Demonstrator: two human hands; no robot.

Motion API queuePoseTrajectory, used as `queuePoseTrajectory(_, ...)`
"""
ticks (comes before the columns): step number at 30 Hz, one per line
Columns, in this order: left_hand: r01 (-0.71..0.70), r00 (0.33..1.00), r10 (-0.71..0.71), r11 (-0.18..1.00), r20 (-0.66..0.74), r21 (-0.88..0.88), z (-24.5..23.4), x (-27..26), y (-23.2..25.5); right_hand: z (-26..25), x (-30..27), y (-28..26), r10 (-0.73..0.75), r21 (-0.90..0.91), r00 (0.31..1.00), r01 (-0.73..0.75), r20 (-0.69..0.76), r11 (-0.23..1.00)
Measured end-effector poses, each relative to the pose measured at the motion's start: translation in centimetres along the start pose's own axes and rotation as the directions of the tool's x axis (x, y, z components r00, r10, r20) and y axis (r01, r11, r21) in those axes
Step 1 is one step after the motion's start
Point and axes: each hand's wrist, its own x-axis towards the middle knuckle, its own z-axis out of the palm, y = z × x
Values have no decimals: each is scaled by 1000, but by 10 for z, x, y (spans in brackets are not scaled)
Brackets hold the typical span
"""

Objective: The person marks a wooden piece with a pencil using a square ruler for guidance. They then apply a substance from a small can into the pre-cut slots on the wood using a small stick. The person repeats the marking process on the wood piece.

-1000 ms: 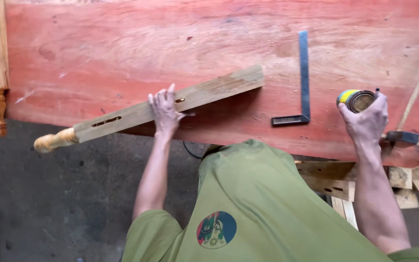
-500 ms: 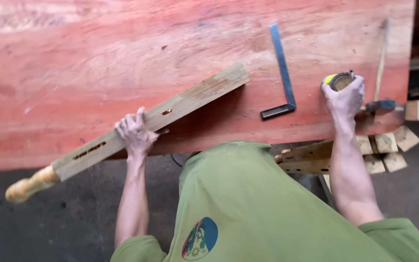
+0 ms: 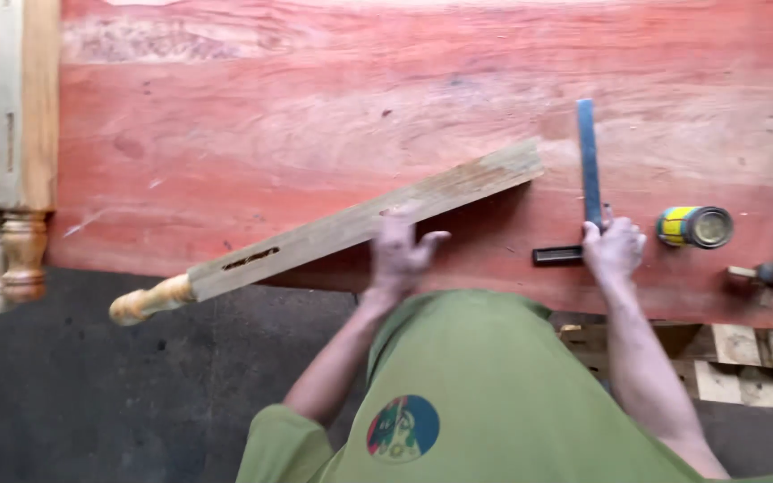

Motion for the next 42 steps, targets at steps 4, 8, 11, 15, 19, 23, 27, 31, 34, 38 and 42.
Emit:
queuePoseTrajectory(4, 263, 939, -128, 865, 320, -427, 42, 8, 60, -70, -1, -45, 27, 588, 984, -127, 177, 798)
queuePoseTrajectory(8, 574, 770, -244, 669, 590, -473, 49, 45, 106, -161, -40, -132, -155, 760, 979, 1, 131, 650)
queuePoseTrajectory(11, 628, 774, -339, 298, 535, -719, 29, 70, 115, -175, -60, -195, -315, 852, 946, 107, 71, 513)
queuePoseTrajectory(15, 467, 845, -429, 303, 318, -831, -50, 94, 96, -202, -67, -258, -504, 913, 857, 113, 110, 392)
queuePoseTrajectory(19, 479, 868, -279, 685, 409, -549, -118, 91, -12, -158, -33, -230, -434, 819, 897, 192, 77, 540)
queuePoseTrajectory(23, 356, 874, -312, 933, 373, -55, -127, 74, -104, -123, 5, -239, -497, 699, 867, 382, -43, 605)
queuePoseTrajectory(27, 257, 898, -202, 962, 392, -94, -103, 50, -155, -111, 23, -275, -634, 519, 763, 493, 129, 698)
queuePoseTrajectory(31, 239, 902, -199, 969, 384, -59, -103, 48, -153, -96, 22, -315, -647, 482, 718, 486, 255, 729)
queuePoseTrajectory(34, 258, 908, -215, 963, 359, -75, -104, 47, -151, -89, 22, -335, -678, 449, 659, 524, 325, 724)
queuePoseTrajectory(38, 277, 913, -228, 955, 337, -105, -103, 44, -148, -57, 24, -340, -628, 423, 663, 473, 407, 773)
queuePoseTrajectory(42, 283, 919, -241, 954, 312, -96, -103, 41, -149, -48, 25, -344, -598, 427, 682, 433, 421, 794)
